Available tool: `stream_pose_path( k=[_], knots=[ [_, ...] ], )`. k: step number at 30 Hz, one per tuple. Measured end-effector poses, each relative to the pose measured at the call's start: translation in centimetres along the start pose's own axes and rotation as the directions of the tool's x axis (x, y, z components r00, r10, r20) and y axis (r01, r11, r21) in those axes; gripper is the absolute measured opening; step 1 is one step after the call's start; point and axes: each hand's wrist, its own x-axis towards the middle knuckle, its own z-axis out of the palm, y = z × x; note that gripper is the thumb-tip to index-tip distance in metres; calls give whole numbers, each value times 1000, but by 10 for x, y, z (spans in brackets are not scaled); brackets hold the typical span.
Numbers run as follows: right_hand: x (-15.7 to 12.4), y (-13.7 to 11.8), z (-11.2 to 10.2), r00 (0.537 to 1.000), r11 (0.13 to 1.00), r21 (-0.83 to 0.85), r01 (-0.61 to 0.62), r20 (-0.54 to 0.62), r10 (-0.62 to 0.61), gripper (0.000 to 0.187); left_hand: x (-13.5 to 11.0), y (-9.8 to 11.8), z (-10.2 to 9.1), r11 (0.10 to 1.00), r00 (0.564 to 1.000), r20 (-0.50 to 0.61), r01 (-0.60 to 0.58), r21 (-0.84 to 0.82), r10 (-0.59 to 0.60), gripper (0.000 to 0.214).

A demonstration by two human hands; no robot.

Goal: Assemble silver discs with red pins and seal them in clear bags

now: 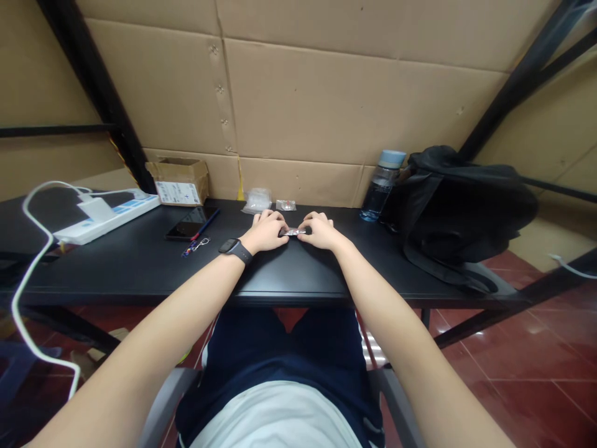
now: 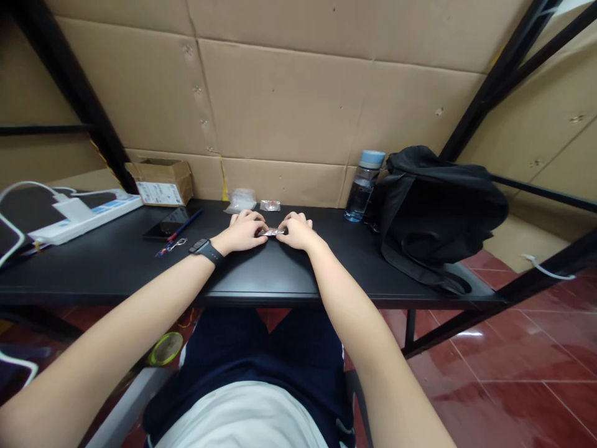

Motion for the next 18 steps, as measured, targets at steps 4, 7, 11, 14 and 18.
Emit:
stream_pose_path(
  k=[4, 7, 11, 14, 18],
  knots=[
    [-1, -2, -3, 1000, 1000, 25, -11, 6, 10, 22, 0, -2, -1, 1000, 996, -91, 1, 15, 1, 16],
    [-1, -4, -7, 999, 998, 60, -36, 4, 36, 26, 2, -2, -2, 1000, 991, -128, 30, -8, -31, 18],
    [1, -1, -9, 997, 993, 105, -55, -49, 60, 25, 3, 1, -5, 983, 985, -84, 137, -123, -148, 21],
    [2, 2, -8, 992, 990, 124, -70, -94, 82, 23, 4, 2, -7, 963, 977, -35, 201, -180, -210, 21],
    [1, 3, -7, 989, 990, 125, -72, -119, 87, 21, 6, -2, -6, 947, 966, 2, 255, -196, -260, 18]
  ],
)
